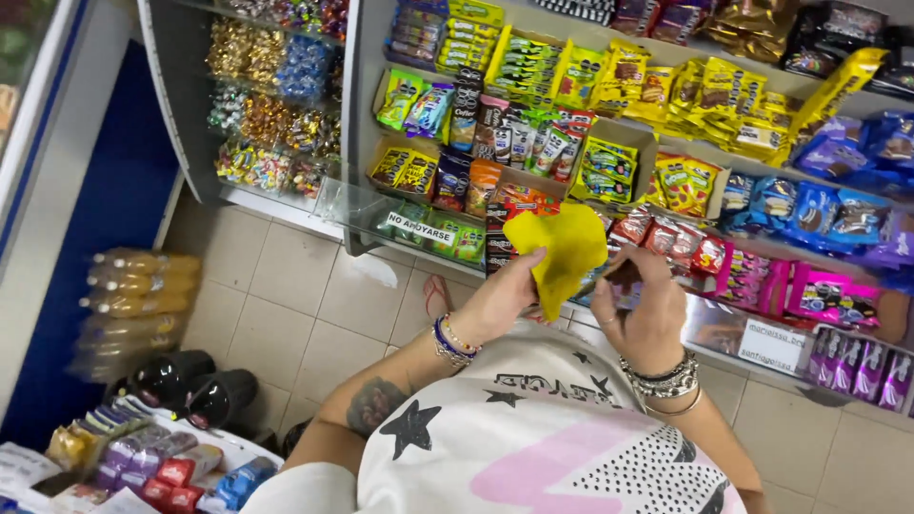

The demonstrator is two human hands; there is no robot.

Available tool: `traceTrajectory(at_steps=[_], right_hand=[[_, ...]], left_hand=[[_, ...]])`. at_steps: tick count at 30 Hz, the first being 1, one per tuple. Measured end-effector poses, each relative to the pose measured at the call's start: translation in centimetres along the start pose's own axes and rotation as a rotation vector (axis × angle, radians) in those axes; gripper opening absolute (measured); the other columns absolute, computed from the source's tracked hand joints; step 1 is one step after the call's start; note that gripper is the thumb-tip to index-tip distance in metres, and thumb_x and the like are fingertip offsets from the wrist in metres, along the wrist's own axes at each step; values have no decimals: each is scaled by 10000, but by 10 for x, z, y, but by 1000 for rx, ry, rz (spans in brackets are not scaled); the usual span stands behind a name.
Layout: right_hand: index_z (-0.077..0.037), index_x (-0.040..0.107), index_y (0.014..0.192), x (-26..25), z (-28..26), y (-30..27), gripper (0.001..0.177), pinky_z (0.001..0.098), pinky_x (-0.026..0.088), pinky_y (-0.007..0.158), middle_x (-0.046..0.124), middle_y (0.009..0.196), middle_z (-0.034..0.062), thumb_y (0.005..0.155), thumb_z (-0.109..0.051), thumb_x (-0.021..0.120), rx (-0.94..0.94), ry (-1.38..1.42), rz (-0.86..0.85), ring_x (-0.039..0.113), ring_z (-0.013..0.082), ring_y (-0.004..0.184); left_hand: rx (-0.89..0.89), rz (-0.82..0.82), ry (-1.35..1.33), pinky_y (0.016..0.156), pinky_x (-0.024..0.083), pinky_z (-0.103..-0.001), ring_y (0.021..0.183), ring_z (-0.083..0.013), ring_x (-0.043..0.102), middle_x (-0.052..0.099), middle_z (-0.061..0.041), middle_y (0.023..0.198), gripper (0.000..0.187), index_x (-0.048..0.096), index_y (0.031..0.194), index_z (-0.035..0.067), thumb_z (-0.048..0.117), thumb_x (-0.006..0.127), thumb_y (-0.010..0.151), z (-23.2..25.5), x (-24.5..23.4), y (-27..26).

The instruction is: Cleaning a candy display by wiping down boxes and packets with a cloth and organizing them on the shelf.

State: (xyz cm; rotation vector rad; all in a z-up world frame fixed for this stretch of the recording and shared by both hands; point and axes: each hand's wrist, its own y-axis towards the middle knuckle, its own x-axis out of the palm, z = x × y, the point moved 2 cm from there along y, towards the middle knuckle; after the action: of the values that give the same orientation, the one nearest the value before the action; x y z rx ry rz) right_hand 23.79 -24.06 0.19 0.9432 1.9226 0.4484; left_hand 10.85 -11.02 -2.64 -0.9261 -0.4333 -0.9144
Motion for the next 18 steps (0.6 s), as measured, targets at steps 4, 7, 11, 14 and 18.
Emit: traceTrajectory(at_steps=[4, 7, 11, 14, 18], right_hand=[[82, 592, 1305, -11, -11, 32, 425, 420, 542, 671, 689, 927, 181, 1041, -246, 533, 78, 182, -11, 674, 328, 728], [108, 519, 1340, -7, -20, 52, 456, 387, 494, 644, 640, 869, 197, 1120, -274, 402, 176, 349, 1, 597, 271, 685], [83, 507, 1376, 17, -23, 49, 423, 392, 505, 582, 654, 891, 207, 1102, -239, 484, 119, 201, 22, 621, 308, 661], [61, 534, 1351, 36, -49, 59, 390, 413, 549, 603, 656, 955, 220, 1075, -214, 521, 79, 99, -15, 656, 342, 711], [-32, 641, 1312, 73, -59, 53, 388, 393, 600, 755, 626, 1123, 140, 1003, -262, 595, -9, -125, -9, 703, 320, 896]], left_hand=[[117, 59, 187, 1173, 344, -475, 1352, -272, 520, 575, -175, 1409, 576, 517, 1422, 0, 424, 553, 1034, 6, -31, -6], [366, 24, 553, 1056, 492, -421, 1212, -248, 635, 661, -147, 1254, 353, 605, 1331, 42, 269, 525, 1072, 28, -40, -18], [426, 19, 754, 891, 508, -455, 873, -213, 628, 639, -151, 875, 287, 653, 1113, -21, 190, 475, 1035, 36, -41, -25], [416, -70, 703, 893, 496, -431, 888, -195, 604, 638, -112, 858, 281, 696, 1054, 23, 225, 505, 1011, 16, -55, -14], [539, -234, 785, 866, 536, -419, 799, -236, 632, 656, -119, 814, 406, 727, 1073, 40, 219, 372, 990, 22, -52, -20]])
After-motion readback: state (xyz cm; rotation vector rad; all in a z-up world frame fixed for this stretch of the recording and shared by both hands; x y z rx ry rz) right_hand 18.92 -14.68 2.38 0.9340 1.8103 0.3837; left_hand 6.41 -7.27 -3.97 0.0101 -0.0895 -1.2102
